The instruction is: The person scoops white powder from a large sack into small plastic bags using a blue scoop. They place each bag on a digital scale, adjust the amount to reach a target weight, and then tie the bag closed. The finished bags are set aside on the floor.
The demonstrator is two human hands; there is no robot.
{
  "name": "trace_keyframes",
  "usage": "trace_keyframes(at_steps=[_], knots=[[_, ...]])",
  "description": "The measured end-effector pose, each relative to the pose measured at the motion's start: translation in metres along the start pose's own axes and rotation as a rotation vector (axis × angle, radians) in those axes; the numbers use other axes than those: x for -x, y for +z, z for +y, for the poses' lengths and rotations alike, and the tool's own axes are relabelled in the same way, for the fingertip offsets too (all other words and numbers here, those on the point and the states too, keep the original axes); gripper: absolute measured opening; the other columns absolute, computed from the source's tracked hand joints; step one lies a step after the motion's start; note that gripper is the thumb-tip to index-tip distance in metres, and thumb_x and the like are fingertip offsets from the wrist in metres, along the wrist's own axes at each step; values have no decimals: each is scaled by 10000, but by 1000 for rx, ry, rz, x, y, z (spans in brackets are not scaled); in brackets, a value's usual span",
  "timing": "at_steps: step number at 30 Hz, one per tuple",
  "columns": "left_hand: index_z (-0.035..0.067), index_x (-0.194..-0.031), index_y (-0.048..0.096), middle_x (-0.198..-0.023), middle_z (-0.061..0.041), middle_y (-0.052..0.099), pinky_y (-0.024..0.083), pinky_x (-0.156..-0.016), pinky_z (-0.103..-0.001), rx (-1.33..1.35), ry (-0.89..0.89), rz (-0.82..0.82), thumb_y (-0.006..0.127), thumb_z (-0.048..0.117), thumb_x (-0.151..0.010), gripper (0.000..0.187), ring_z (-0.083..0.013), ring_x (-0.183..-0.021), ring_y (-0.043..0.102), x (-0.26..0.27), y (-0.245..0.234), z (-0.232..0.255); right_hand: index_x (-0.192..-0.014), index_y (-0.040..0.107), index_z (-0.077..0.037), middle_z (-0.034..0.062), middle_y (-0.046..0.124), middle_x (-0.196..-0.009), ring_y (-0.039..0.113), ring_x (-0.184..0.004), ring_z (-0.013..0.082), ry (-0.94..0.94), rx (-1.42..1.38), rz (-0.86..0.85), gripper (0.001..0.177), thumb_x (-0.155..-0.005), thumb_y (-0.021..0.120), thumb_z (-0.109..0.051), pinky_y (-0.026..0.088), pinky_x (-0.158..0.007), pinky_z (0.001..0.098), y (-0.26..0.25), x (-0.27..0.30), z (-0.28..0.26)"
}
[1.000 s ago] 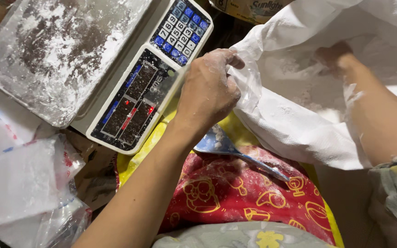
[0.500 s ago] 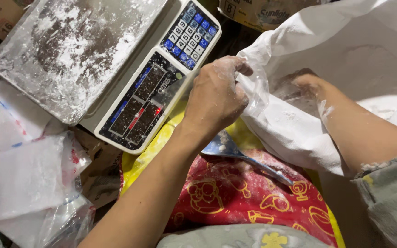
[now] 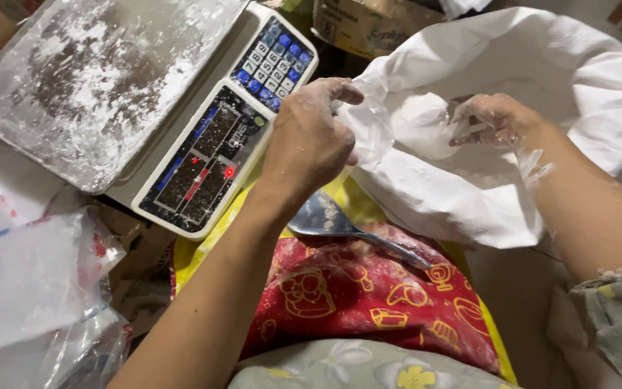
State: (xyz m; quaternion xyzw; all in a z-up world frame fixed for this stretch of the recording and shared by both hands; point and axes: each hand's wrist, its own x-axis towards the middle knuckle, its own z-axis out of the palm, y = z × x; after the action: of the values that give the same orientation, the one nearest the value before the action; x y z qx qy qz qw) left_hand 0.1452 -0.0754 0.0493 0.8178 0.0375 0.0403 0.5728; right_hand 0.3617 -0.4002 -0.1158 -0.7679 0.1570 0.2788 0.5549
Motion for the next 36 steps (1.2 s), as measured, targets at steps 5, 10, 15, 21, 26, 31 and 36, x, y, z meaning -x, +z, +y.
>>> trace_keyframes(at_steps=[5,10,15,21,26,31,36], knots=[[-47,-1231,658,-1203,-286,707,646,-673,-277,-2,79,-8,468,-38,-779,490,-229,-647,818,3,3,7,-989,652,54,183,632,-1099,687,-922,307,-137,-38,-25,173,-880,645,-80,648,-810,466,-19,29,-3],[-52,-1290,593,-1170,-305,667,654,-538,-313,107,-29,-63,479,-62,-735,567,-260,-633,812,-3,12,7,-972,651,26,267,650,-1118,699,-893,383,-91,26,-60,176,-877,596,-112,625,-813,467,-31,57,-12],[-137,-1255,507,-1126,-314,684,683,-556,-326,297,-159,-131,485,-87,-754,504,-297,-687,812,-40,25,10,-977,644,23,246,693,-1175,706,-1046,370,18,-5,58,206,-788,579,-30,587,-897,479,-38,87,-51],[-282,-1062,557,-1071,-349,666,642,-633,-345,324,-293,-425,531,-60,-844,312,-356,-765,814,-82,40,36,-999,650,34,168,712,-1158,660,-1127,311,-353,159,70,267,-938,615,-224,608,-895,487,-72,161,-108],[-237,-1129,458,-1087,-341,635,652,-672,-351,341,-285,-529,497,-106,-817,341,-364,-829,809,-102,65,71,-1147,722,-81,81,710,-1141,664,-1006,205,-695,205,-163,313,-971,639,-326,586,-856,428,-80,216,-136],[-248,-1004,510,-986,-371,672,652,-637,-356,279,-260,-511,473,-149,-803,227,-370,-820,831,-115,82,83,-1090,704,5,179,708,-1003,696,-860,262,-823,469,319,420,-936,811,-371,583,-800,478,-50,221,-141],[-189,-875,546,-867,-322,617,652,-541,-391,220,-206,-452,479,-93,-870,117,-402,-751,826,-123,99,73,-1022,685,20,172,692,-920,692,-849,273,-1164,821,765,543,-872,915,-449,570,-806,445,-31,202,-135]])
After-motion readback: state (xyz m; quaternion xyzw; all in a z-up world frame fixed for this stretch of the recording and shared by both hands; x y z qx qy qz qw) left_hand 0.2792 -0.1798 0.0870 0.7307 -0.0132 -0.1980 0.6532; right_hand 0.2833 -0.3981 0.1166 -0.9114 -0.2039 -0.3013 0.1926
